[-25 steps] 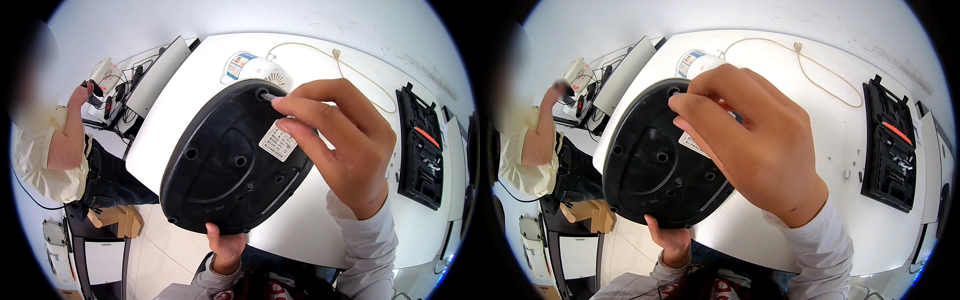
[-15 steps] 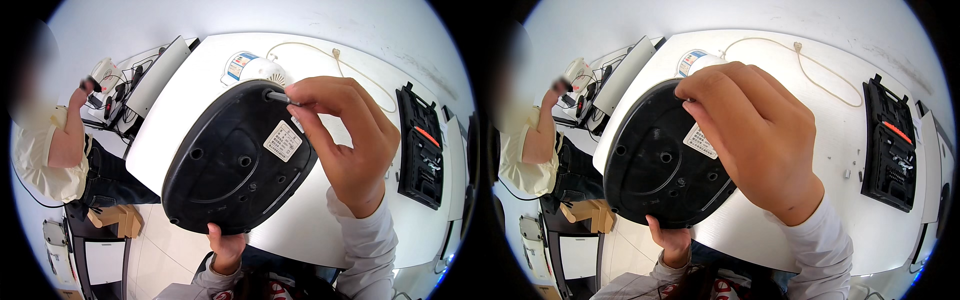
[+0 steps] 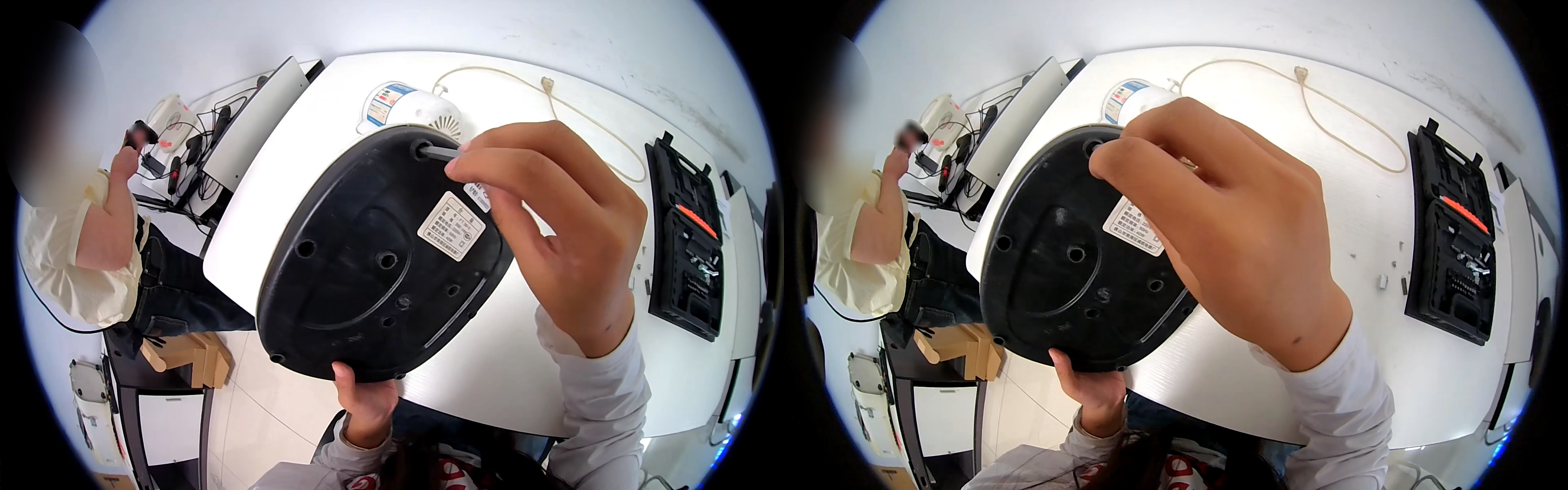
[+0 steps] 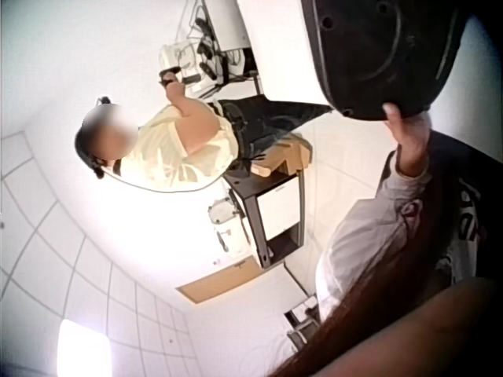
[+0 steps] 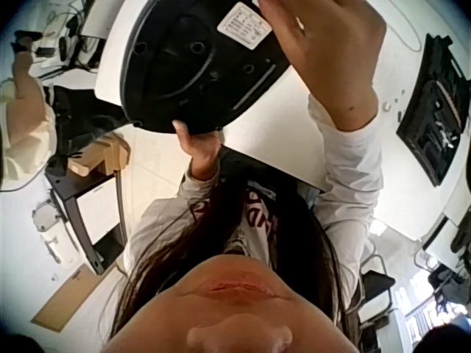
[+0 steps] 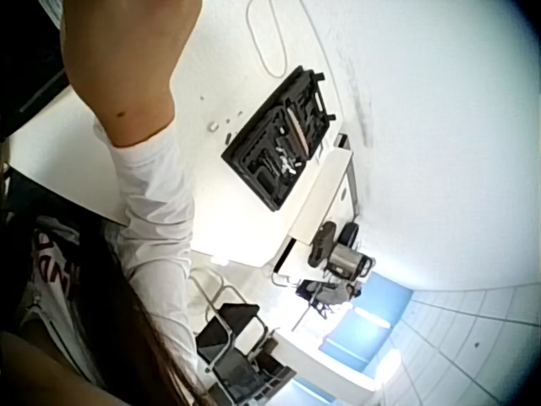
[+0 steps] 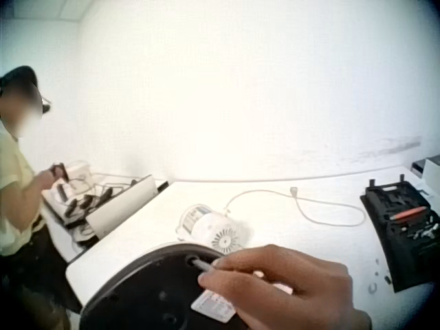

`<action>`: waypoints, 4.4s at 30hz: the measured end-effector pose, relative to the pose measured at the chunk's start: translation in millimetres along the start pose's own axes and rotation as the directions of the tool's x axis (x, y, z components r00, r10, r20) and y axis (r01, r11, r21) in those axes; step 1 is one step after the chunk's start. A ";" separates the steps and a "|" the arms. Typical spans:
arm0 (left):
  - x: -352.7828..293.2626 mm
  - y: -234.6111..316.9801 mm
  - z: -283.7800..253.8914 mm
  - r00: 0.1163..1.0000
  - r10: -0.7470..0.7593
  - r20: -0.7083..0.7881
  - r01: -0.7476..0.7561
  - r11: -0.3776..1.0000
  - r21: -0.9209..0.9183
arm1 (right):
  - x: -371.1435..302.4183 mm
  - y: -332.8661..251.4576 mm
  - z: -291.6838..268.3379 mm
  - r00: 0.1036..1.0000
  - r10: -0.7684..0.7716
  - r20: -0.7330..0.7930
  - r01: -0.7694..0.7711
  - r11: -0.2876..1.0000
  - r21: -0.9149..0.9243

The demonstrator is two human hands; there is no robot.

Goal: The person assembles a small white appliance by first attaching a white motor unit to a black base. They then use a screwdriver to tighten multiple screws on the underside of the base to secure the components together.

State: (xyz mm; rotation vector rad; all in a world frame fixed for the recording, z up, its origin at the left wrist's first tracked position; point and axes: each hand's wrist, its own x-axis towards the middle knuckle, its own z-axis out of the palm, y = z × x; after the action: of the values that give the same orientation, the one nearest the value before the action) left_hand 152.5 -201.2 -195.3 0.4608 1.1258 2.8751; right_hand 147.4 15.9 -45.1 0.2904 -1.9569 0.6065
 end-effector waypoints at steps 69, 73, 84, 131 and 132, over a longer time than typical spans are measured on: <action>87.0 34.4 188.8 0.410 -0.273 0.870 -0.875 0.152 0.460 | -92.1 84.0 28.4 -0.215 0.945 0.248 0.083 -0.235 0.968; 93.8 38.5 188.3 0.384 -0.300 0.873 -0.888 0.137 0.438 | -90.0 86.7 29.0 -0.147 0.958 0.246 0.053 -0.240 0.969; 103.4 45.6 180.4 0.324 -0.322 0.890 -0.923 0.098 0.371 | -98.6 84.8 37.4 0.237 0.947 0.216 -0.141 -0.186 0.972; 64.4 30.4 -12.1 0.969 0.122 -0.216 -0.085 0.981 0.175 | -76.9 4.1 8.3 0.769 0.637 -0.050 -0.604 0.750 0.268; 64.1 29.8 -12.5 0.973 0.113 -0.201 -0.079 0.982 0.172 | -73.1 0.4 11.4 0.791 0.610 -0.047 -0.584 0.775 0.242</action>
State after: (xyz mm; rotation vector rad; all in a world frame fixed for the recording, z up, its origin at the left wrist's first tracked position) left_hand 90.3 -223.5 -167.1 0.2229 1.4156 2.9860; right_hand 171.3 5.7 -114.4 -0.2610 -1.8504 1.2294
